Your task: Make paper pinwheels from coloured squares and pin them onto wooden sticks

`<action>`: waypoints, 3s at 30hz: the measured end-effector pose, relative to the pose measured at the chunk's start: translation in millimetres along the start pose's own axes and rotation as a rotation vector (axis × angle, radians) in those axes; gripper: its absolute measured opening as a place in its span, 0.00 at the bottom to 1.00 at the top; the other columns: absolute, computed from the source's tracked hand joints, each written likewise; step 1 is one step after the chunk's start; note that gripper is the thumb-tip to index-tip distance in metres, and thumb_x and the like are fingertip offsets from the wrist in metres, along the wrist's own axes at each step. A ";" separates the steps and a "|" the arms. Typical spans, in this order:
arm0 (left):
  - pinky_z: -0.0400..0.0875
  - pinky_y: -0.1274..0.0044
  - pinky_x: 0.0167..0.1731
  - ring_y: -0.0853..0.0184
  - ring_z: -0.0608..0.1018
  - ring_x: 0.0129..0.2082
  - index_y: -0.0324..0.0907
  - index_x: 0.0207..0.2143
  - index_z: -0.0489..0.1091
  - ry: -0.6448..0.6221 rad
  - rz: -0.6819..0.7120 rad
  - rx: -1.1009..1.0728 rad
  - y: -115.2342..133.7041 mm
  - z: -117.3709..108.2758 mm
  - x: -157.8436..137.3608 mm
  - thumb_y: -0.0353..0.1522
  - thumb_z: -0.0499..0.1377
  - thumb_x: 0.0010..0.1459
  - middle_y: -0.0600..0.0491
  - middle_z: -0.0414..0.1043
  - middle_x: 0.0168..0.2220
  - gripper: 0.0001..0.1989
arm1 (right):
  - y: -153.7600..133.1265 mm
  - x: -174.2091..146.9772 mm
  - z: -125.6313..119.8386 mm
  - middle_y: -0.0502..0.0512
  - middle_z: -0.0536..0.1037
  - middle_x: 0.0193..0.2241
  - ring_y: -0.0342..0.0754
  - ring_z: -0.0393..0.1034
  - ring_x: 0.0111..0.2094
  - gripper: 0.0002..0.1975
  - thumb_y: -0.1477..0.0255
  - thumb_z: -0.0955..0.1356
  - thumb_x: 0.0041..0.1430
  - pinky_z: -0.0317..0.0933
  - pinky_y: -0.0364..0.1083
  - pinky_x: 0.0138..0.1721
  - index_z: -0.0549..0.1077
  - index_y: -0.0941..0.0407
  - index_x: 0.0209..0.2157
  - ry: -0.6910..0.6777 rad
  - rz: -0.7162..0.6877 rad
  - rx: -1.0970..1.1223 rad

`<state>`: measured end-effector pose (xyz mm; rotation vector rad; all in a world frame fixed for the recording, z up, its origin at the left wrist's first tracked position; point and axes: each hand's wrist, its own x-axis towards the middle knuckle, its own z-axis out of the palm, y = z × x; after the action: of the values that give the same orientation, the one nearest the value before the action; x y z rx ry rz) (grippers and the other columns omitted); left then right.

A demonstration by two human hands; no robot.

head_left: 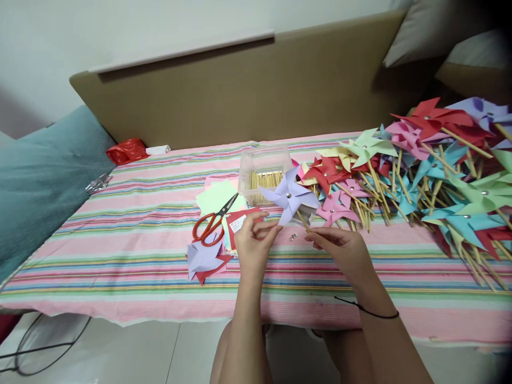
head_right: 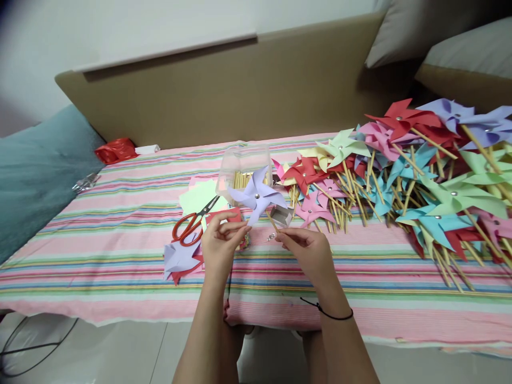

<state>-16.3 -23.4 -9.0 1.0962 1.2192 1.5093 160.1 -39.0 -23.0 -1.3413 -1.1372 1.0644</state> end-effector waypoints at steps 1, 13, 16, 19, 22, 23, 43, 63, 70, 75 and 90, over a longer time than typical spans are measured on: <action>0.77 0.78 0.30 0.65 0.82 0.29 0.42 0.37 0.69 0.014 -0.010 -0.012 0.8 0.0 -0.4 0.29 0.69 0.44 0.52 0.80 0.28 0.17 | 0.3 0.1 0.3 0.55 0.82 0.25 0.46 0.73 0.25 0.10 0.63 0.74 0.46 0.71 0.44 0.29 0.82 0.54 0.28 0.002 0.000 -0.003; 0.72 0.81 0.22 0.67 0.81 0.25 0.40 0.30 0.71 0.021 0.037 0.016 -0.5 -3.8 0.9 0.31 0.68 0.45 0.52 0.80 0.26 0.10 | 0.6 -0.4 -1.9 0.55 0.82 0.25 0.46 0.73 0.25 0.10 0.63 0.74 0.46 0.70 0.44 0.29 0.82 0.54 0.28 0.005 0.006 -0.015; 0.72 0.82 0.22 0.69 0.79 0.24 0.39 0.28 0.72 0.023 0.073 0.069 -0.5 -4.8 1.2 0.30 0.68 0.45 0.53 0.78 0.25 0.08 | 1.1 0.2 -2.0 0.54 0.82 0.25 0.46 0.74 0.25 0.10 0.63 0.74 0.46 0.71 0.44 0.29 0.82 0.54 0.29 0.005 0.006 -0.013; 0.72 0.82 0.22 0.70 0.78 0.23 0.39 0.28 0.74 0.023 0.103 0.118 0.1 -6.0 1.9 0.30 0.68 0.46 0.54 0.77 0.24 0.07 | 1.9 1.0 -1.6 0.54 0.82 0.25 0.46 0.74 0.25 0.09 0.63 0.74 0.46 0.71 0.43 0.30 0.82 0.54 0.28 0.002 0.000 -0.011; 0.73 0.81 0.23 0.70 0.78 0.24 0.40 0.29 0.76 0.011 0.158 0.187 0.8 -7.1 2.4 0.31 0.66 0.48 0.53 0.77 0.26 0.04 | 1.7 1.3 -1.2 0.54 0.82 0.25 0.45 0.74 0.25 0.09 0.64 0.74 0.46 0.71 0.43 0.29 0.82 0.54 0.28 0.005 0.002 -0.012; 0.74 0.80 0.24 0.70 0.78 0.25 0.40 0.29 0.76 0.006 0.175 0.207 0.9 -7.4 2.5 0.31 0.66 0.49 0.53 0.77 0.27 0.04 | 1.5 1.2 -1.1 0.54 0.82 0.25 0.45 0.74 0.25 0.09 0.64 0.74 0.46 0.71 0.43 0.29 0.82 0.54 0.28 0.005 0.002 -0.013; 0.74 0.79 0.25 0.65 0.82 0.28 0.43 0.40 0.66 -0.004 0.031 0.022 3.9 -4.2 1.0 0.28 0.68 0.45 0.53 0.80 0.31 0.19 | 0.9 0.2 -2.4 0.54 0.82 0.25 0.47 0.75 0.25 0.10 0.64 0.74 0.46 0.72 0.45 0.30 0.82 0.54 0.30 0.017 -0.008 0.005; 0.74 0.79 0.27 0.66 0.82 0.29 0.44 0.38 0.65 0.015 0.053 0.046 6.6 -4.2 -0.1 0.28 0.66 0.48 0.55 0.79 0.28 0.16 | 1.6 0.0 -2.9 0.55 0.82 0.24 0.47 0.74 0.25 0.10 0.63 0.74 0.47 0.71 0.45 0.28 0.82 0.55 0.29 0.011 -0.024 -0.019; 0.75 0.78 0.28 0.65 0.82 0.29 0.44 0.42 0.66 0.002 0.049 0.035 6.1 -5.9 0.3 0.29 0.67 0.46 0.53 0.79 0.29 0.21 | 0.8 -0.1 -3.5 0.56 0.82 0.25 0.48 0.74 0.25 0.11 0.62 0.74 0.47 0.71 0.46 0.28 0.82 0.55 0.29 0.010 -0.030 -0.033; 0.73 0.80 0.26 0.67 0.81 0.27 0.44 0.40 0.66 -0.019 0.085 0.047 3.4 -5.8 2.2 0.29 0.66 0.48 0.55 0.78 0.28 0.17 | 0.8 0.0 -3.0 0.56 0.82 0.25 0.48 0.74 0.24 0.11 0.62 0.74 0.46 0.71 0.46 0.27 0.82 0.55 0.28 0.011 -0.030 -0.034; 0.74 0.79 0.30 0.69 0.79 0.30 0.43 0.31 0.69 -0.073 0.103 0.085 1.7 -5.9 5.2 0.27 0.62 0.50 0.54 0.76 0.28 0.06 | 1.0 0.0 -2.1 0.55 0.82 0.25 0.47 0.74 0.25 0.10 0.63 0.73 0.47 0.72 0.46 0.29 0.82 0.55 0.29 -0.018 -0.011 -0.018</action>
<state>-23.4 -19.7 -7.5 1.2768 1.2018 1.4917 162.3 -39.3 -23.8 -1.3403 -1.1687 1.0630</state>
